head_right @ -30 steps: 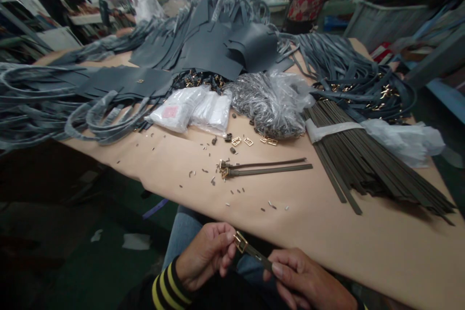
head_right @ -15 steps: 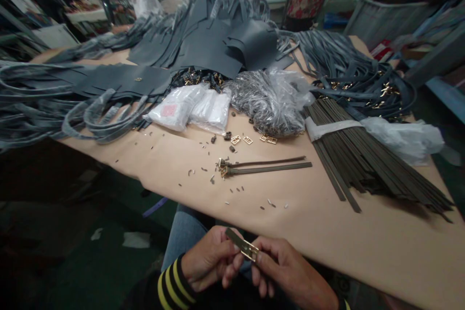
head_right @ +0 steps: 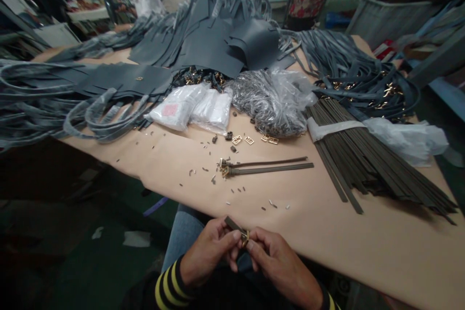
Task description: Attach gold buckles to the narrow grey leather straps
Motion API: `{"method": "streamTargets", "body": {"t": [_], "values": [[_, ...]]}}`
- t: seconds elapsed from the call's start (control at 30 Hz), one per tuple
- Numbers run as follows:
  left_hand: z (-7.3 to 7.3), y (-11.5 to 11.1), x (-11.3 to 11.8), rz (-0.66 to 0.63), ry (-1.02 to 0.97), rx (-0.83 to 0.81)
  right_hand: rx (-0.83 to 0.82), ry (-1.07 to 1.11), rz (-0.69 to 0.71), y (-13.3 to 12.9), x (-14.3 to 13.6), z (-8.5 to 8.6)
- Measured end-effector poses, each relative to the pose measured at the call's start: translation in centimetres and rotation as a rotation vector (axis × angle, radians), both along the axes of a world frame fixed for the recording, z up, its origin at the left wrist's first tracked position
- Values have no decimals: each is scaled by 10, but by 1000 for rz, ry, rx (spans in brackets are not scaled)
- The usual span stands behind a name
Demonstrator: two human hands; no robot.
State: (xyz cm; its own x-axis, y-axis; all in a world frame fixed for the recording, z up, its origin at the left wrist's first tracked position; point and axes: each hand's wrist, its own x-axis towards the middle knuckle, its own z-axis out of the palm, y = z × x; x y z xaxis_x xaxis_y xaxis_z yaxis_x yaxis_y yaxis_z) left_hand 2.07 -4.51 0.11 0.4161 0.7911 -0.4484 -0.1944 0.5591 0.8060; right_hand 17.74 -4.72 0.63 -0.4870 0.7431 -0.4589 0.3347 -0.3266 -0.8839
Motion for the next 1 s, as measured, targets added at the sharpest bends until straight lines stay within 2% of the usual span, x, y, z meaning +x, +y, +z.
{"method": "streamTargets", "body": {"t": [0.23,0.43,0.6,0.83,1.0], "values": [[0,0,2,41,13,-43,-35,11,-16,2,-5,0],[-1,1,5,51,0,-50,17,-18,0,2,-7,5],[-3,0,5,38,18,-12,68,-53,4,0,-5,1],[4,2,4,56,37,47,49,4,-220,-4,-10,-3],[3,1,7,52,93,72,119,-14,-209,-3,-13,2]]}}
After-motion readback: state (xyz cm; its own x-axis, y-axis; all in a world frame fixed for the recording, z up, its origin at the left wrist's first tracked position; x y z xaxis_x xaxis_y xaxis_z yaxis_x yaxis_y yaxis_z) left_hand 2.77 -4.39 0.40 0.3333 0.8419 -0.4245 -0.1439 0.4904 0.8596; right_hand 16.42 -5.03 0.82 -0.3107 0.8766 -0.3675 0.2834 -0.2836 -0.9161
